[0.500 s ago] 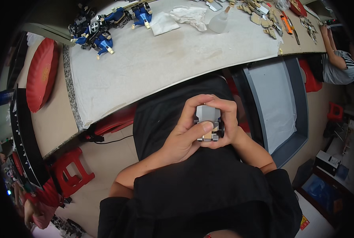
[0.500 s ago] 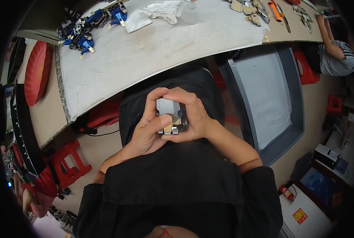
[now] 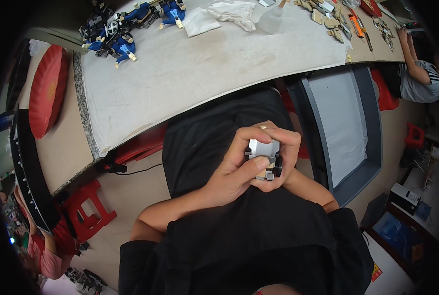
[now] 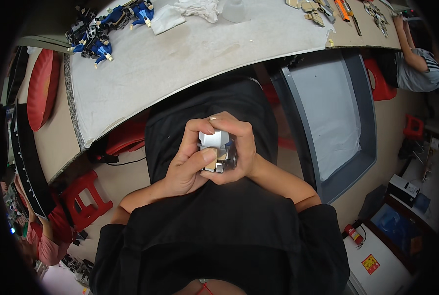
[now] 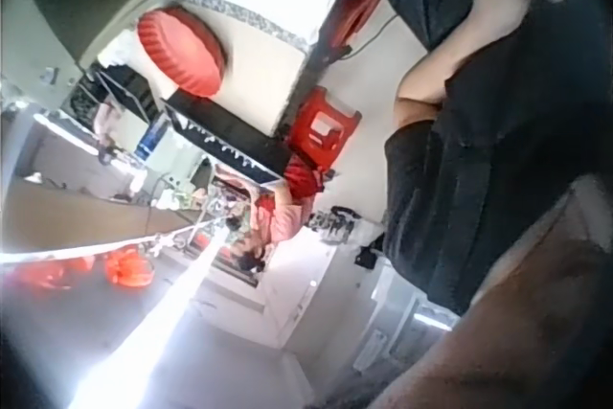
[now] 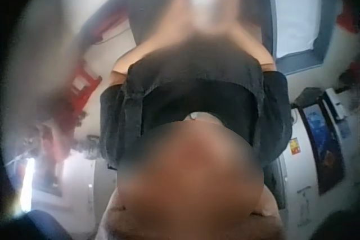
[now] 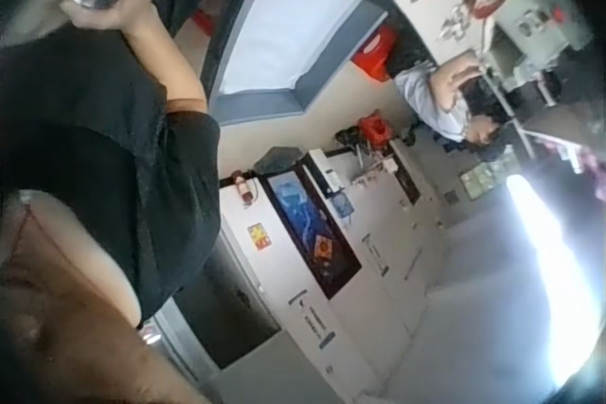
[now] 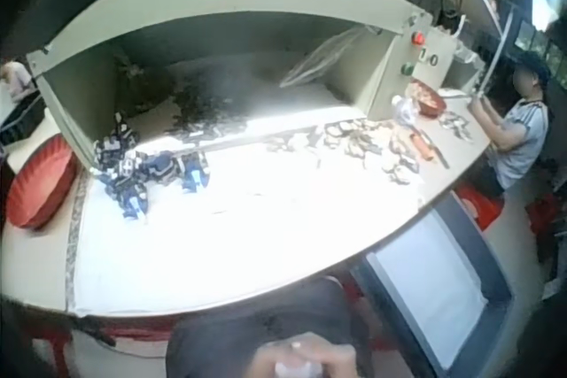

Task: The person assembles toy figures by applying glue from a squeeze bottle to the parts, attaching small panels by hand, and placing the assembled figures into a tray.

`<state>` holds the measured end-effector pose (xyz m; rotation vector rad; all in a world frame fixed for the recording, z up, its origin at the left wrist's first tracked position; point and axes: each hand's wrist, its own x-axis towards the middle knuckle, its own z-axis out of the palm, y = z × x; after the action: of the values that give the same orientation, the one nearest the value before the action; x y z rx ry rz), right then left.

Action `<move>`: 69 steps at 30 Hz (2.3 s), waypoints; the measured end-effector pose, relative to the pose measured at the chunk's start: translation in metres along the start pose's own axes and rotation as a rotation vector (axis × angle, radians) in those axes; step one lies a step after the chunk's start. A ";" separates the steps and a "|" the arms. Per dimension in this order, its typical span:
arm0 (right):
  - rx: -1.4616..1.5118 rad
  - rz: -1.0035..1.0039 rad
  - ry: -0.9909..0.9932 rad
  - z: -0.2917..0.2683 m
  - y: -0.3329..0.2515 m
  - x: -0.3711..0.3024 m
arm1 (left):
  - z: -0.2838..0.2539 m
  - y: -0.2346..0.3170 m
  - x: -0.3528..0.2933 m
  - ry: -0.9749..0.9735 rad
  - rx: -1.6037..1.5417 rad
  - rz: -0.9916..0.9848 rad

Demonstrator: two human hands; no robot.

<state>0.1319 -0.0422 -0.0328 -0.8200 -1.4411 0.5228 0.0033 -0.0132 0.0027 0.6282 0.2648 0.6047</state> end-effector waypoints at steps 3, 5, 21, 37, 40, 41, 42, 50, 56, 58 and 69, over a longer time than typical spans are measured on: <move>-0.012 0.007 -0.011 0.001 -0.002 -0.001 | -0.002 0.000 -0.002 -0.013 0.009 -0.022; -0.012 0.012 0.007 0.004 -0.001 -0.002 | -0.003 0.000 -0.002 -0.037 0.038 -0.010; -0.057 0.033 0.018 0.009 0.007 0.007 | -0.004 0.011 0.006 0.058 0.088 0.016; 0.133 -0.091 -0.081 0.015 0.036 0.026 | -0.023 0.022 0.011 0.111 0.334 0.105; 0.177 -0.054 -0.171 0.010 0.042 0.032 | -0.026 0.027 0.010 0.128 0.363 0.097; 0.166 -0.034 -0.200 0.009 0.042 0.036 | -0.027 0.028 0.008 0.154 0.388 0.101; 0.172 -0.034 -0.202 0.008 0.036 0.041 | -0.028 0.031 0.008 0.183 0.414 0.110; -0.525 0.066 -0.360 -0.002 -0.009 0.062 | -0.027 0.039 0.007 0.351 0.742 0.233; -0.614 0.141 -0.364 0.011 -0.027 0.069 | -0.026 0.044 0.012 0.356 0.696 0.199; -0.628 0.168 -0.353 0.015 -0.028 0.068 | -0.028 0.044 0.012 0.337 0.749 0.207; -0.513 0.549 -0.319 0.012 -0.043 0.003 | -0.031 0.011 -0.019 0.263 0.820 -0.187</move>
<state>0.1132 -0.0645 0.0008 -1.6245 -1.6693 0.7305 -0.0299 -0.0029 -0.0139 1.2956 0.8311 0.3801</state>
